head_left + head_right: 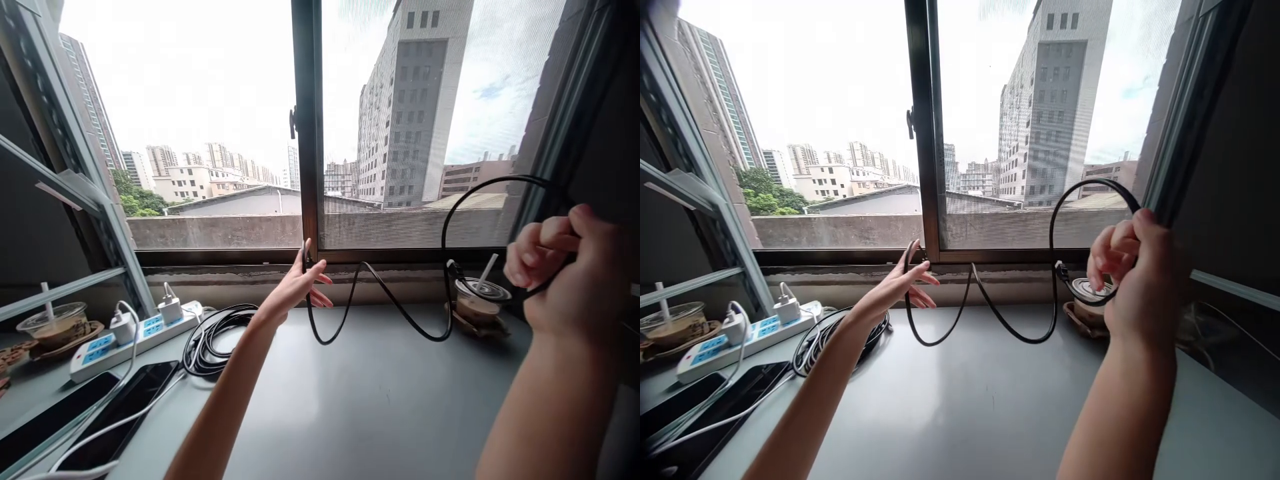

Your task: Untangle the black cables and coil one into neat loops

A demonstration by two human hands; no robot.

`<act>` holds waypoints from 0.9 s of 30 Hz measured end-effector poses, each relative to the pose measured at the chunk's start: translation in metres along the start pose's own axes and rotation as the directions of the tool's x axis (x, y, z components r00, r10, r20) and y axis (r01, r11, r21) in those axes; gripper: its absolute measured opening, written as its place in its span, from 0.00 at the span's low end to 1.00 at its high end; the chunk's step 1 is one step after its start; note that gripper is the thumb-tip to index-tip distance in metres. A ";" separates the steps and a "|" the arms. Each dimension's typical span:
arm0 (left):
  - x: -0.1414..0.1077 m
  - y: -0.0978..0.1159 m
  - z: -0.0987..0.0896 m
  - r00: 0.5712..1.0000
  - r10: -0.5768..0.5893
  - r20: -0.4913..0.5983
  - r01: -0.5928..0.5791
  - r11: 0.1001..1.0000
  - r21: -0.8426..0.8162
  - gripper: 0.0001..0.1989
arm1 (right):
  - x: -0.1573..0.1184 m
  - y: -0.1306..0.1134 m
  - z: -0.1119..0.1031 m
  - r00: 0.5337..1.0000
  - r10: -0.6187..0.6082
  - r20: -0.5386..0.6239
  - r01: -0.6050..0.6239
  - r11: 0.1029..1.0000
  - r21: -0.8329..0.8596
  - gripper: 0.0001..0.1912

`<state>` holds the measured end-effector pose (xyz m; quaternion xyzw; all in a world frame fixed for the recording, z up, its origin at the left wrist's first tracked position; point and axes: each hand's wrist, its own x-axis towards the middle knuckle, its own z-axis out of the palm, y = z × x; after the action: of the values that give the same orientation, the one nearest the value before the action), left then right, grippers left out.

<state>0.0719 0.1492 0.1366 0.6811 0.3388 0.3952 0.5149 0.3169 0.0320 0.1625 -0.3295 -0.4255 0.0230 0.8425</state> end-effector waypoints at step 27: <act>0.010 0.007 0.000 0.948 -0.120 -0.294 -0.051 0.855 -0.516 0.18 | -0.042 0.042 0.089 0.657 0.174 0.734 0.007 0.972 -0.236 0.18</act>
<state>0.0771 0.1561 0.1456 0.4394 0.3102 0.5658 0.6250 0.2349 0.0994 0.1464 -0.4004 -0.7185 0.1487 0.5489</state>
